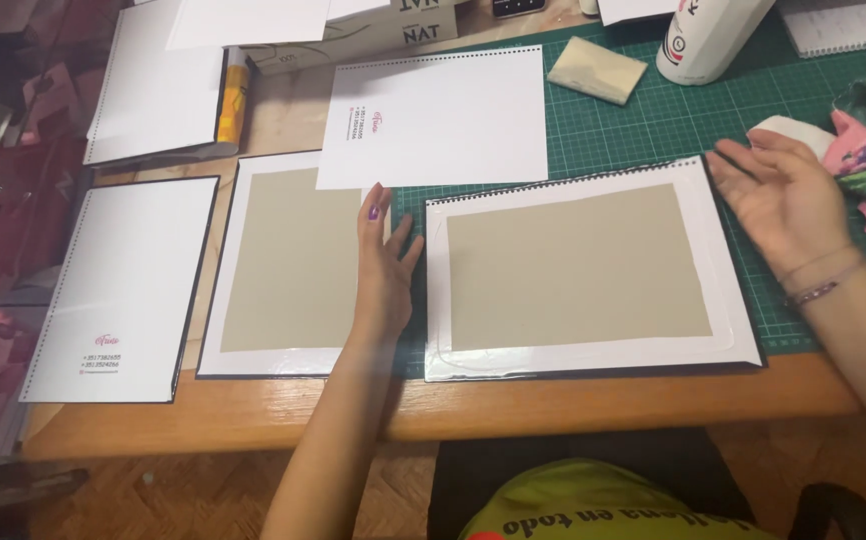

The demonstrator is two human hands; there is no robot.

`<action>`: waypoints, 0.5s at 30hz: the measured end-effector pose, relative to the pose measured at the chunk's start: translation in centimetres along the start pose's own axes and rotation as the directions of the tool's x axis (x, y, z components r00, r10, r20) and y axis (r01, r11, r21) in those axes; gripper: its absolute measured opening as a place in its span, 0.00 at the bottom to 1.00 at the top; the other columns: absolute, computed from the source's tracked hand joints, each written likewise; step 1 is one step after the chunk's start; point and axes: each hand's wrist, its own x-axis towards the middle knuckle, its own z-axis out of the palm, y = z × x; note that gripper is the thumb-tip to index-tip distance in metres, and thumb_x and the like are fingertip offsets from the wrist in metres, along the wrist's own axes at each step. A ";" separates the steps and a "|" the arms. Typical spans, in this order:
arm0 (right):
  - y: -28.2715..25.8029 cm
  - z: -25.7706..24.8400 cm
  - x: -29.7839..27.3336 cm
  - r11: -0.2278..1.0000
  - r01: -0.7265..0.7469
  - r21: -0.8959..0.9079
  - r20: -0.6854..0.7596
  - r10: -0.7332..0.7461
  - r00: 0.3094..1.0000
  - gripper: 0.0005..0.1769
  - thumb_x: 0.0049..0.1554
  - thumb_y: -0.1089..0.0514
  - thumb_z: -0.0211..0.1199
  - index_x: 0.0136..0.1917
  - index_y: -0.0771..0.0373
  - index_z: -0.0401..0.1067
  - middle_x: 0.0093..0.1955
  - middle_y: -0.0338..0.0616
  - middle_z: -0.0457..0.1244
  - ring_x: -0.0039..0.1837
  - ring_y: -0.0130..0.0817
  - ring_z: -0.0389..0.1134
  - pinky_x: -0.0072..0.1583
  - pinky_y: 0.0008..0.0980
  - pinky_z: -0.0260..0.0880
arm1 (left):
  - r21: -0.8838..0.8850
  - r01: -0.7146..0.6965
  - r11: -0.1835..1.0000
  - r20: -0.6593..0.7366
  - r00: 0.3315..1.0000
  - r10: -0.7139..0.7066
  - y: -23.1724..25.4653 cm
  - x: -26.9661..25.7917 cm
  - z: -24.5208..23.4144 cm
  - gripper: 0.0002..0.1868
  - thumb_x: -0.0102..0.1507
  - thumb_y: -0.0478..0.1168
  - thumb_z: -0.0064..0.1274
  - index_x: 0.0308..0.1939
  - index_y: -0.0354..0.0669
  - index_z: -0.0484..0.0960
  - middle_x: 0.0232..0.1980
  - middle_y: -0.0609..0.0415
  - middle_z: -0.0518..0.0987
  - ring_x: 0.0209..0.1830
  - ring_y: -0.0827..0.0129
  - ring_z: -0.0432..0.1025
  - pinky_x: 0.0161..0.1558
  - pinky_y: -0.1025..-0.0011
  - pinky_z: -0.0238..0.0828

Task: Applying glue to a notebook cover and attaching it to a cardboard backing

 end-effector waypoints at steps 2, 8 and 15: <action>-0.3 0.2 0.0 0.995 -0.059 0.080 0.006 0.059 0.998 0.15 0.54 0.70 0.56 0.55 0.64 0.69 0.65 0.71 0.64 0.67 0.54 0.73 0.68 0.39 0.82 | 0.000 -0.002 1.000 0.010 1.000 0.002 -0.2 0.0 0.0 0.41 0.62 0.64 0.41 0.77 0.62 0.56 0.84 0.59 0.52 0.83 0.47 0.50 0.75 0.54 0.53; -1.5 1.7 -0.9 0.951 -0.186 0.246 0.138 0.155 0.978 0.32 0.50 0.80 0.51 0.68 0.72 0.60 0.67 0.76 0.62 0.69 0.58 0.72 0.66 0.47 0.81 | -0.013 -0.023 1.000 0.045 0.999 0.023 -0.3 -0.1 0.1 0.40 0.62 0.64 0.42 0.77 0.62 0.55 0.85 0.57 0.50 0.84 0.49 0.45 0.77 0.52 0.48; -0.6 0.3 0.4 0.940 -0.141 -0.311 0.231 0.218 0.948 0.37 0.61 0.62 0.55 0.83 0.50 0.58 0.61 0.37 0.70 0.57 0.20 0.74 0.62 0.18 0.76 | -0.019 -0.026 0.999 0.056 0.998 0.027 -0.7 -0.1 0.1 0.39 0.63 0.63 0.42 0.77 0.60 0.57 0.85 0.57 0.50 0.85 0.50 0.45 0.78 0.52 0.46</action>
